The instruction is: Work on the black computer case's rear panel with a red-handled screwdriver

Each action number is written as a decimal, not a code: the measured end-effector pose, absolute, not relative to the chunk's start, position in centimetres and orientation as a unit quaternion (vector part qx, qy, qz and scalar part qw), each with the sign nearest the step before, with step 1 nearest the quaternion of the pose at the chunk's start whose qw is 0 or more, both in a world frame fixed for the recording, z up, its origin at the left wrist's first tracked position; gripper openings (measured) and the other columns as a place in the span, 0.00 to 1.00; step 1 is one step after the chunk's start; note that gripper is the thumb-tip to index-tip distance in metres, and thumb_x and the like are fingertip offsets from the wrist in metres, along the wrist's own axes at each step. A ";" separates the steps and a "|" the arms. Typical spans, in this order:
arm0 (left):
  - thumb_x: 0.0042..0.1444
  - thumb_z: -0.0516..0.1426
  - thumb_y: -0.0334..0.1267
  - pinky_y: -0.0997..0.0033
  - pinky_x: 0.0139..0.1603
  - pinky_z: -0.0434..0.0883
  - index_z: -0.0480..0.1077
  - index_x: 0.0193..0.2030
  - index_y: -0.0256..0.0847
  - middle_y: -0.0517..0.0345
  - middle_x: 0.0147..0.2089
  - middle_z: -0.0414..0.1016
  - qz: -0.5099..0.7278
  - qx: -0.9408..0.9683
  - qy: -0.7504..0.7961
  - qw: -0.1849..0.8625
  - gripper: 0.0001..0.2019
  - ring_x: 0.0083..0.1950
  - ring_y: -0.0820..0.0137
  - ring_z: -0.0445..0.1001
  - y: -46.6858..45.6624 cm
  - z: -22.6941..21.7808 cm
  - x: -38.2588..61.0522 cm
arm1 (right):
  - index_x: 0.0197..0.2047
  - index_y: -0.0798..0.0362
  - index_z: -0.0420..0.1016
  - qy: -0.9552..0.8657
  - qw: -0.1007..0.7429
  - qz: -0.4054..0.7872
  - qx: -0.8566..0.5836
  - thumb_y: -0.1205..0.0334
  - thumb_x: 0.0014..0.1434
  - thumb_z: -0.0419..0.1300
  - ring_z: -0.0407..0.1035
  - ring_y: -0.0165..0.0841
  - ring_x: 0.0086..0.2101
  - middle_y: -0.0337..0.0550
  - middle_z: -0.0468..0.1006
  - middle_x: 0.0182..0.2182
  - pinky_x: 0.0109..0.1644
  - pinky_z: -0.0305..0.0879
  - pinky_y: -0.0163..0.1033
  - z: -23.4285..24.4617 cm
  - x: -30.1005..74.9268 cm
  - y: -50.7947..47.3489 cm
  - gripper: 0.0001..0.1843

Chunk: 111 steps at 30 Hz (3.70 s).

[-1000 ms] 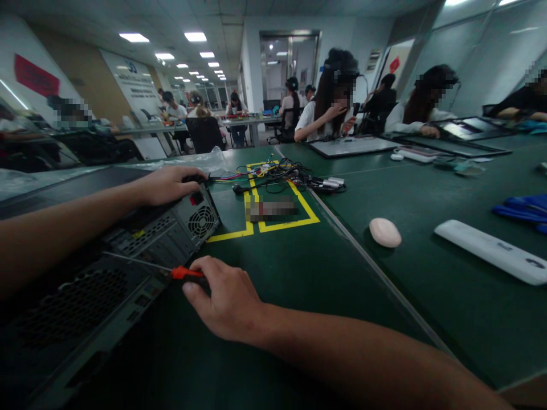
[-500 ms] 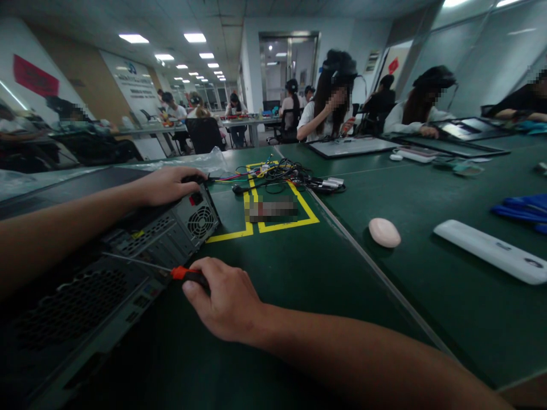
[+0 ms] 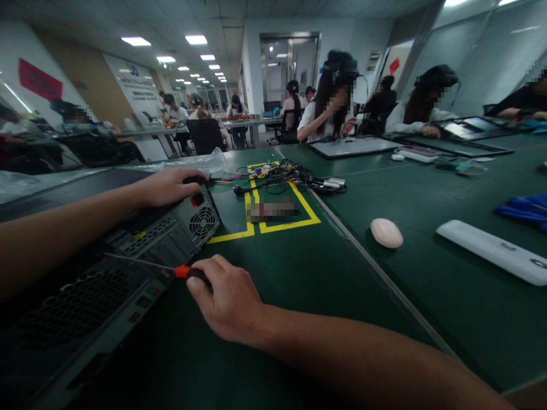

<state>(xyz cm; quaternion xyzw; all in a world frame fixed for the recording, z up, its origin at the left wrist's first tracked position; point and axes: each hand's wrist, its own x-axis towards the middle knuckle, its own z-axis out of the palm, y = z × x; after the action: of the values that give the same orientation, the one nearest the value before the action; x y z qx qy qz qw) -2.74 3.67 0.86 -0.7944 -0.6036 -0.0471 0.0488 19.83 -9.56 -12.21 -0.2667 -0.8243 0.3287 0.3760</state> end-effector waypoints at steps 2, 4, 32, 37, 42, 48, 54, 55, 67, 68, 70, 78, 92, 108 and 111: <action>0.59 0.46 0.51 0.58 0.62 0.69 0.74 0.62 0.37 0.46 0.60 0.79 -0.051 -0.794 -0.603 0.051 0.31 0.59 0.54 0.76 3.7 0.8 -2.8 | 0.56 0.53 0.73 -0.824 0.377 0.331 -0.265 0.57 0.72 0.55 0.73 0.38 0.41 0.46 0.77 0.44 0.45 0.69 0.45 -12.4 19.8 -9.5 0.14; 0.59 0.46 0.51 0.58 0.62 0.70 0.74 0.62 0.37 0.46 0.59 0.79 -0.054 -0.794 -0.603 0.053 0.31 0.59 0.53 0.76 3.8 0.7 -2.8 | 0.58 0.52 0.70 -0.819 0.380 0.339 -0.263 0.57 0.70 0.59 0.75 0.40 0.44 0.47 0.77 0.47 0.48 0.70 0.46 -12.6 19.7 -9.5 0.16; 0.59 0.46 0.51 0.59 0.62 0.69 0.74 0.63 0.38 0.46 0.60 0.79 -0.051 -0.795 -0.603 0.052 0.32 0.59 0.54 0.76 3.8 0.7 -3.0 | 0.52 0.52 0.72 -0.822 0.355 0.339 -0.288 0.58 0.69 0.59 0.72 0.37 0.41 0.44 0.77 0.44 0.45 0.67 0.44 -12.2 19.8 -9.4 0.11; 0.58 0.47 0.52 0.59 0.62 0.70 0.74 0.62 0.38 0.47 0.59 0.79 -0.063 -0.795 -0.601 0.051 0.32 0.58 0.53 0.77 3.7 0.6 -2.9 | 0.53 0.52 0.73 -0.827 0.349 0.333 -0.290 0.58 0.71 0.56 0.72 0.37 0.40 0.44 0.77 0.43 0.44 0.67 0.43 -11.9 19.9 -9.5 0.11; 0.58 0.46 0.52 0.62 0.62 0.70 0.74 0.63 0.39 0.49 0.60 0.79 -0.056 -0.792 -0.606 0.050 0.33 0.59 0.55 0.76 3.7 0.7 -2.8 | 0.55 0.52 0.73 -0.831 0.355 0.331 -0.272 0.57 0.73 0.52 0.73 0.37 0.40 0.45 0.78 0.43 0.45 0.68 0.43 -12.3 19.9 -9.5 0.14; 0.59 0.47 0.51 0.59 0.61 0.70 0.75 0.62 0.39 0.47 0.59 0.80 -0.061 -0.793 -0.604 0.048 0.31 0.58 0.54 0.77 3.8 0.6 -2.9 | 0.59 0.50 0.67 -0.826 0.359 0.344 -0.266 0.55 0.68 0.61 0.75 0.40 0.45 0.47 0.79 0.48 0.50 0.71 0.47 -12.6 19.8 -9.4 0.19; 0.59 0.47 0.52 0.58 0.61 0.70 0.74 0.62 0.38 0.46 0.59 0.79 -0.061 -0.795 -0.602 0.051 0.32 0.58 0.54 0.77 3.9 0.6 -3.0 | 0.53 0.49 0.69 -0.822 0.357 0.338 -0.287 0.62 0.67 0.60 0.75 0.38 0.40 0.44 0.79 0.44 0.46 0.71 0.45 -12.4 19.7 -9.5 0.12; 0.59 0.47 0.52 0.59 0.61 0.70 0.74 0.62 0.38 0.46 0.59 0.79 -0.060 -0.795 -0.602 0.052 0.32 0.58 0.54 0.77 3.8 0.6 -3.0 | 0.52 0.49 0.69 -0.822 0.356 0.338 -0.288 0.62 0.67 0.60 0.75 0.37 0.40 0.43 0.79 0.43 0.46 0.71 0.45 -12.3 19.7 -9.5 0.11; 0.58 0.47 0.52 0.59 0.62 0.70 0.75 0.63 0.39 0.47 0.60 0.79 -0.063 -0.795 -0.602 0.048 0.32 0.60 0.53 0.76 3.8 0.7 -3.0 | 0.53 0.48 0.69 -0.828 0.346 0.338 -0.283 0.60 0.69 0.59 0.74 0.37 0.39 0.42 0.78 0.42 0.44 0.69 0.42 -12.4 19.8 -9.4 0.10; 0.58 0.47 0.52 0.59 0.62 0.70 0.75 0.62 0.39 0.48 0.60 0.79 -0.065 -0.795 -0.601 0.049 0.32 0.59 0.53 0.76 3.8 0.6 -3.1 | 0.53 0.48 0.69 -0.827 0.345 0.339 -0.285 0.60 0.69 0.59 0.74 0.37 0.39 0.42 0.78 0.42 0.44 0.69 0.42 -12.3 19.8 -9.4 0.10; 0.58 0.47 0.52 0.59 0.62 0.70 0.75 0.62 0.39 0.48 0.60 0.79 -0.066 -0.795 -0.601 0.050 0.32 0.59 0.53 0.77 3.8 0.6 -3.1 | 0.52 0.48 0.69 -0.826 0.344 0.342 -0.287 0.60 0.69 0.59 0.74 0.36 0.39 0.42 0.78 0.42 0.44 0.69 0.42 -12.2 19.8 -9.4 0.10; 0.59 0.47 0.51 0.60 0.63 0.69 0.74 0.62 0.38 0.47 0.60 0.79 -0.061 -0.796 -0.600 0.049 0.32 0.59 0.55 0.77 4.0 0.5 -3.1 | 0.53 0.48 0.71 -0.827 0.346 0.339 -0.286 0.58 0.69 0.60 0.73 0.36 0.38 0.42 0.78 0.42 0.44 0.70 0.43 -12.3 19.8 -9.4 0.10; 0.58 0.47 0.52 0.58 0.61 0.70 0.75 0.62 0.39 0.47 0.59 0.80 -0.064 -0.794 -0.603 0.050 0.32 0.58 0.53 0.77 3.9 0.6 -3.0 | 0.53 0.51 0.76 -0.830 0.359 0.332 -0.269 0.55 0.74 0.54 0.73 0.35 0.38 0.42 0.77 0.41 0.43 0.68 0.41 -12.4 19.9 -9.4 0.14; 0.58 0.48 0.51 0.57 0.63 0.70 0.75 0.62 0.39 0.48 0.60 0.79 -0.066 -0.792 -0.606 0.043 0.31 0.60 0.52 0.76 4.0 0.5 -3.1 | 0.50 0.49 0.68 -0.812 0.354 0.362 -0.290 0.58 0.67 0.60 0.73 0.37 0.37 0.40 0.78 0.40 0.42 0.67 0.43 -12.7 19.5 -9.6 0.10; 0.58 0.48 0.51 0.57 0.63 0.69 0.75 0.62 0.40 0.48 0.60 0.79 -0.072 -0.795 -0.601 0.044 0.31 0.60 0.53 0.76 4.1 0.4 -3.3 | 0.49 0.48 0.68 -0.811 0.359 0.364 -0.286 0.59 0.66 0.60 0.73 0.37 0.38 0.40 0.77 0.40 0.42 0.66 0.43 -12.6 19.5 -9.6 0.09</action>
<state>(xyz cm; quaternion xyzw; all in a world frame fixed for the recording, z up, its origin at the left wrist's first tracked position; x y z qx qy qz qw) -3.26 4.07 0.38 -0.7947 -0.6011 -0.0718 0.0444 19.53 -9.59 -12.59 -0.2855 -0.8107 0.3637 0.3593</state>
